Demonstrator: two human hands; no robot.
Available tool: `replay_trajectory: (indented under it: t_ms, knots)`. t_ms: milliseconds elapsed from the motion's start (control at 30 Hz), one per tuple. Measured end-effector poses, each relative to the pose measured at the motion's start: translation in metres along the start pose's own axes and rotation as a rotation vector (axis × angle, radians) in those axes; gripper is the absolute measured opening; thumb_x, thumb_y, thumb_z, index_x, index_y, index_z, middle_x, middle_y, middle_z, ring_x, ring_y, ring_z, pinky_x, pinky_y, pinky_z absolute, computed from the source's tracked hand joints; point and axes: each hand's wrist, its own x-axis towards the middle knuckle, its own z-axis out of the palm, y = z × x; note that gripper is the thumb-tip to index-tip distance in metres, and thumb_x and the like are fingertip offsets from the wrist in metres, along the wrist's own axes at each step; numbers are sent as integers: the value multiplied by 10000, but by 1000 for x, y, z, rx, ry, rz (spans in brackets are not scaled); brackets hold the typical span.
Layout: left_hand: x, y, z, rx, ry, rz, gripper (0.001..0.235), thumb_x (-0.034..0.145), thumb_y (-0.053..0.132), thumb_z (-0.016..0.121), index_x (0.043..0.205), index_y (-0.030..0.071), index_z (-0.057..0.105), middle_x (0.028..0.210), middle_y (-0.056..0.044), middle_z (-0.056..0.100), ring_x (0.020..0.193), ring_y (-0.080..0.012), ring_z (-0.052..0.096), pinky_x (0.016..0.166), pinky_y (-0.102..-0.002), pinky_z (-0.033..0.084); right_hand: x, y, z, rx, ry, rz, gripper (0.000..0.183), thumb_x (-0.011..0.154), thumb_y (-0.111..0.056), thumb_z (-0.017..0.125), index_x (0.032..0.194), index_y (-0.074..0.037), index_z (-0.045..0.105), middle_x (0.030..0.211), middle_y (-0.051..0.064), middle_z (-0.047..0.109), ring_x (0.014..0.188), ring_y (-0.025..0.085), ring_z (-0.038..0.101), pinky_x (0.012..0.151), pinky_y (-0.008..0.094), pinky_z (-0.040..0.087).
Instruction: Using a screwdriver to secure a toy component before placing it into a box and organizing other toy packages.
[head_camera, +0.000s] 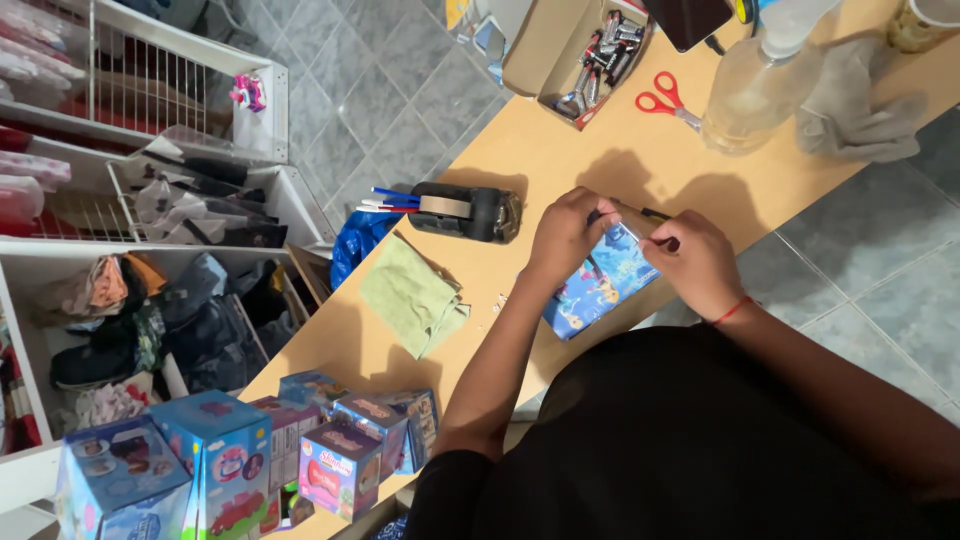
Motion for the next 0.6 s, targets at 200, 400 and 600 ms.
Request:
replay_trajectory:
  t_ms: [200,400,600]
  knots:
    - [-5,7,4,3,49,-30,148,892,323,753,956,195,711,923,-24,671,973,-283,690,860,-395,579,-1,5,5,-98,117,-112,207,788,-313,863,852,-198,703,825,-28,620,776,189,700,691,307,577]
    - [-10,0,21,102,152,27,143,889,326,759,955,216,694,939,22,646,1001,-221,673,876,-341,575,-2,14,13,-100,154,-104,236,758,-326,885,828,-203,696,803,-28,613,751,202,695,665,312,568]
    - [-12,3,21,197,235,83,149,881,315,760,931,203,675,929,28,623,958,-214,669,821,-332,593,1,-1,0,-11,-24,97,225,832,-327,853,896,-139,748,844,37,670,800,249,723,709,355,591]
